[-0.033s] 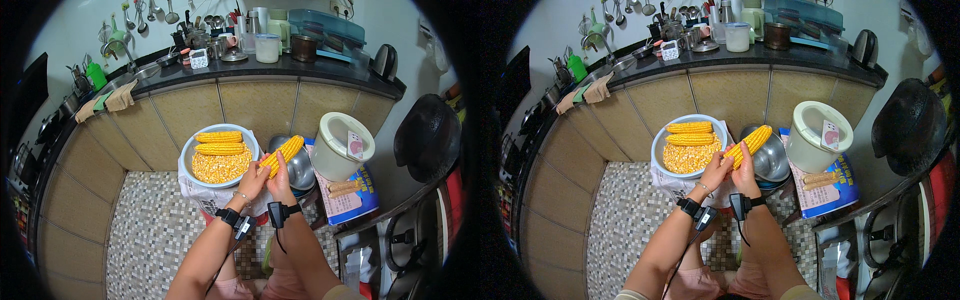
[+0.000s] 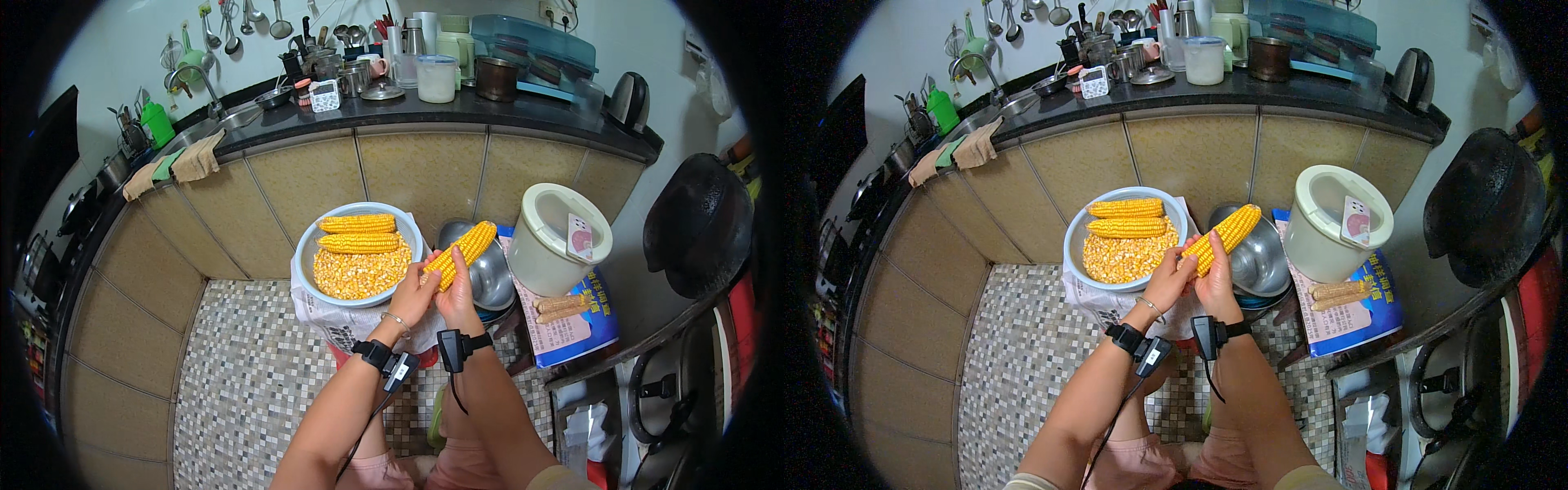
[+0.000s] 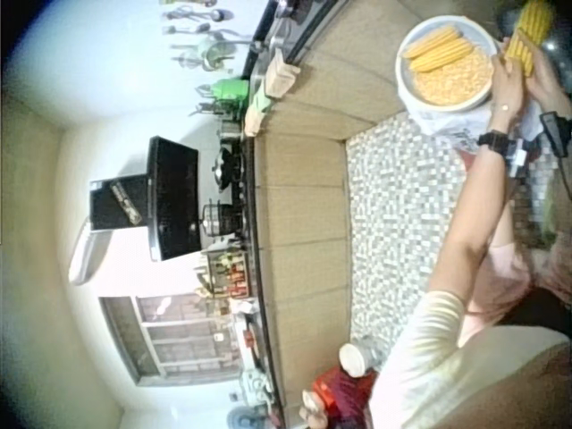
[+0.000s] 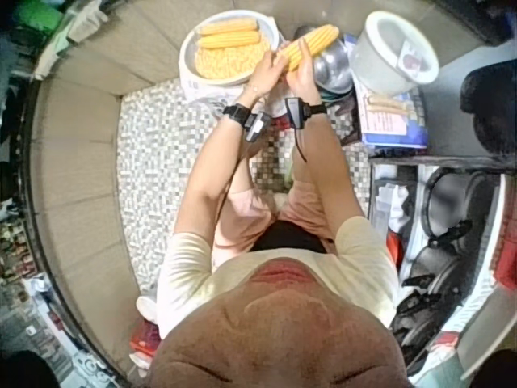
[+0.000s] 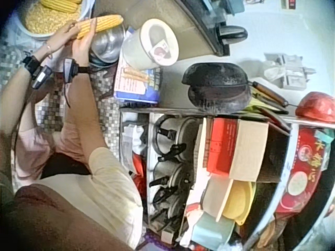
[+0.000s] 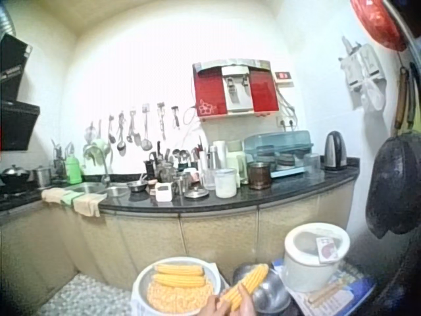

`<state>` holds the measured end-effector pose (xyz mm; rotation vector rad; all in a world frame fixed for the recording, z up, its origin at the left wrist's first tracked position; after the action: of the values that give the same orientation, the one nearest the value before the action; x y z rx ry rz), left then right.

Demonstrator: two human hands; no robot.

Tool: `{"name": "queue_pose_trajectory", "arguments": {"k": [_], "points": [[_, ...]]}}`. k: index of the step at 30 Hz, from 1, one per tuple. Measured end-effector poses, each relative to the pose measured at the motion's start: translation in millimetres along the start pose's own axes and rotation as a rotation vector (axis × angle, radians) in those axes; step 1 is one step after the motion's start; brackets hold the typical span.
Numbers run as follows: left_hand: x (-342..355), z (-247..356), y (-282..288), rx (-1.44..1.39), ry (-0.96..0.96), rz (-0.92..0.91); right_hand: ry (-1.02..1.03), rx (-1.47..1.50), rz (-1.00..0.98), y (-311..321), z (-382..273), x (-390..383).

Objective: The person holds a corn cob and removes kernels by hand into a bowl placed on a container.

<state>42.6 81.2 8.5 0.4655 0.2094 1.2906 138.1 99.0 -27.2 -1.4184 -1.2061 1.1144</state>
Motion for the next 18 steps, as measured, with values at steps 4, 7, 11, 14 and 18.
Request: {"name": "queue_pose_trajectory", "arguments": {"k": [4, 7, 11, 14, 18], "points": [[5, -7, -2, 0.098, -0.064, 0.026, 0.047, -0.017, 0.011, -8, -4, -8], [4, -4, -2, 0.127, -0.087, 0.039, 0.056, -0.009, 0.001, -8, -5, -7], [2, 4, 0, 0.089, -0.083, 0.034, 0.051, -0.034, -0.044, -4, -5, -1], [0, 8, 5, 0.111, -0.098, 0.079, 0.066, -0.037, 0.0, -3, -3, -1], [-1, 4, 5, 0.069, -0.024, 0.022, 0.1, -0.163, -0.039, -13, -7, -8]]}}
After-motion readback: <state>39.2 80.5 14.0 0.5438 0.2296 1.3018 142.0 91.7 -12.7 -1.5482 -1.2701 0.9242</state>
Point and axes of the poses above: each hand's wrist, its own x-axis towards the middle knuckle, its own y-axis out of the back of the hand, z = x × y, the point moved 9 cm from there along x, towards the middle knuckle, and after that the axes turned 13 degrees about x, right-handed, at the moved point
